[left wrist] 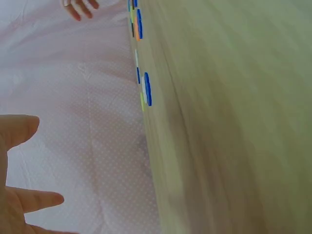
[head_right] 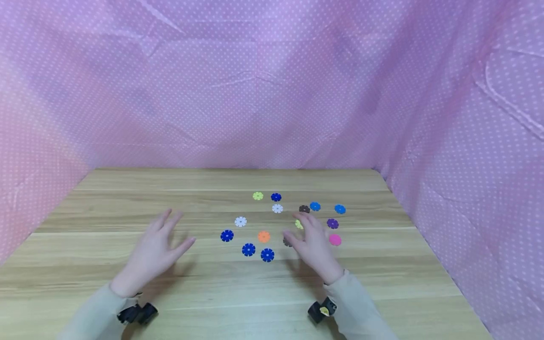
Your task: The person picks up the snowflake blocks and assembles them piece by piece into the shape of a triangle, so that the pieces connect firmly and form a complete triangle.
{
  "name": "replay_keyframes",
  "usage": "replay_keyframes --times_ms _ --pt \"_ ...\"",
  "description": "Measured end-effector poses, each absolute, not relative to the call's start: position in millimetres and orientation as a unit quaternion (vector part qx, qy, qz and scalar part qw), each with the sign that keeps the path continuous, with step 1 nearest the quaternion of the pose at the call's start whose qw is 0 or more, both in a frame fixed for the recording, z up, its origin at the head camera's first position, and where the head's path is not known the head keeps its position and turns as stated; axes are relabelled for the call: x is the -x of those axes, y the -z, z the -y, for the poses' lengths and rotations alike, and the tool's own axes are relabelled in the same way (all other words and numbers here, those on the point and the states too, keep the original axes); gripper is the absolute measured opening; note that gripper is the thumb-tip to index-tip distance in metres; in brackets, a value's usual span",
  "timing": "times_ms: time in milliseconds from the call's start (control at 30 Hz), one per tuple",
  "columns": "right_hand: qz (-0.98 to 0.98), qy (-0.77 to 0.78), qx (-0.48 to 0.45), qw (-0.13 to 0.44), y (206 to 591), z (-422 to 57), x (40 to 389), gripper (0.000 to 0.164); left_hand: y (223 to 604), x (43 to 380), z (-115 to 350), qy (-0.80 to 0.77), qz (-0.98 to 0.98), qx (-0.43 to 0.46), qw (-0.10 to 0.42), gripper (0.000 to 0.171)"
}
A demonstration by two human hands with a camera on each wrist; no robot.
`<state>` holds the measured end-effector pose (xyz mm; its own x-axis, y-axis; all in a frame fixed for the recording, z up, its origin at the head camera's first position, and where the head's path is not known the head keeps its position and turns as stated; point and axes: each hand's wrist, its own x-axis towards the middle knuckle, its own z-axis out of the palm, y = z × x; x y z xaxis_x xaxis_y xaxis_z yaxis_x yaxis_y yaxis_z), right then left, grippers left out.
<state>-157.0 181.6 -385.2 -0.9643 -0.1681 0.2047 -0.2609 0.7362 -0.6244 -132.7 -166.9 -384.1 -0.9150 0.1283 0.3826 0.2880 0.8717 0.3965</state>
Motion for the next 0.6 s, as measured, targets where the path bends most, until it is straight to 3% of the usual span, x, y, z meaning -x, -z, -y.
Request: replay_keyframes --times_ms 167,400,600 --pt "0.916 -0.383 -0.116 0.015 387.9 -170.8 162.3 0.052 386.4 140.4 159.0 0.272 0.943 0.124 0.144 0.065" --pt "0.908 -0.399 -0.116 -0.042 394.0 -151.4 164.2 0.050 400.3 155.1 143.2 0.338 0.931 0.127 0.056 0.058" --pt "0.917 -0.367 -0.145 -0.064 398.1 -141.9 166.3 0.046 408.0 167.6 131.9 0.377 0.918 0.123 0.002 0.053"
